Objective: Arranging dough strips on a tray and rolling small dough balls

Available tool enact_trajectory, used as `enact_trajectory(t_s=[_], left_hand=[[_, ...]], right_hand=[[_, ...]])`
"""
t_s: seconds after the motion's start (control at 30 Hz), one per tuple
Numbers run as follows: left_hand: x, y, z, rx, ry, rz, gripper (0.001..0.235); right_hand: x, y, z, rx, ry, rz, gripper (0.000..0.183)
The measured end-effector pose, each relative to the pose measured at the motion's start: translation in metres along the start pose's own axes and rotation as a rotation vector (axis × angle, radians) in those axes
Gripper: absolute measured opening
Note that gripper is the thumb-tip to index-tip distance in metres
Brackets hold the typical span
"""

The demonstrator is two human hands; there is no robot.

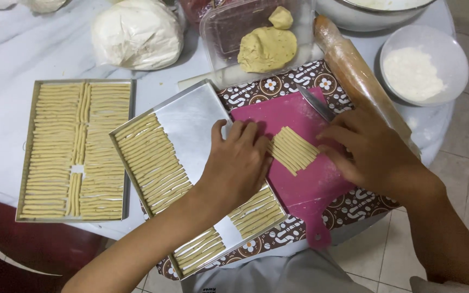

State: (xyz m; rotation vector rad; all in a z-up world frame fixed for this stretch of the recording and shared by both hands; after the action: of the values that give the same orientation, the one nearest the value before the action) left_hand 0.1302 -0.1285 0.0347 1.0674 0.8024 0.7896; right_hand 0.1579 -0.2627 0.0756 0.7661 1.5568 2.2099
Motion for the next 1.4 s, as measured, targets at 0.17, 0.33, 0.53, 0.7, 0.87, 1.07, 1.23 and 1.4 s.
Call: enact_trajectory(t_s=[0.17,0.33,0.53,0.7,0.87,1.07,1.23,1.4], left_hand=[[0.003,-0.003,-0.002,0.004,0.035,-0.071,0.024],[0.006,-0.006,-0.002,0.023,0.065,-0.11,0.022],[0.009,-0.014,-0.001,0.058,0.081,-0.152,0.029],[0.011,-0.027,0.01,0.192,0.147,-0.105,0.036],[0.008,-0.039,0.017,0.308,0.09,-0.028,0.045],[-0.011,-0.01,0.018,0.101,-0.173,-0.065,0.03],[-0.018,0.017,0.011,-0.015,-0.269,-0.157,0.044],[-0.017,0.032,-0.003,-0.051,-0.254,-0.117,0.035]], right_hand=[[-0.004,-0.006,-0.002,-0.015,-0.008,0.031,0.015],[0.0,-0.007,-0.001,0.011,-0.003,-0.024,0.015],[0.001,-0.013,-0.003,0.026,-0.06,0.007,0.012],[0.014,-0.017,0.001,0.055,-0.059,0.15,0.004],[0.015,-0.019,-0.001,0.053,-0.056,0.167,0.003],[0.017,-0.019,0.0,0.041,-0.048,0.184,0.003],[0.019,-0.02,0.0,0.048,-0.061,0.185,0.005],[0.027,-0.034,0.002,0.062,-0.014,0.154,0.014]])
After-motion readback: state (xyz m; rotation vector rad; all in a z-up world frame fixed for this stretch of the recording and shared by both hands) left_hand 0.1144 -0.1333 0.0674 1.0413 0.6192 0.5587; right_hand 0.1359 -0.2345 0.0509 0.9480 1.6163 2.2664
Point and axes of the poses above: each hand's wrist, its own z-axis towards the middle knuckle, its own y-axis out of the back of the hand, x = y × z, the point moved 10 cm from there along z, towards the middle knuckle, and after that the axes turned 2 degrees about -z, right-handed, at the moved point
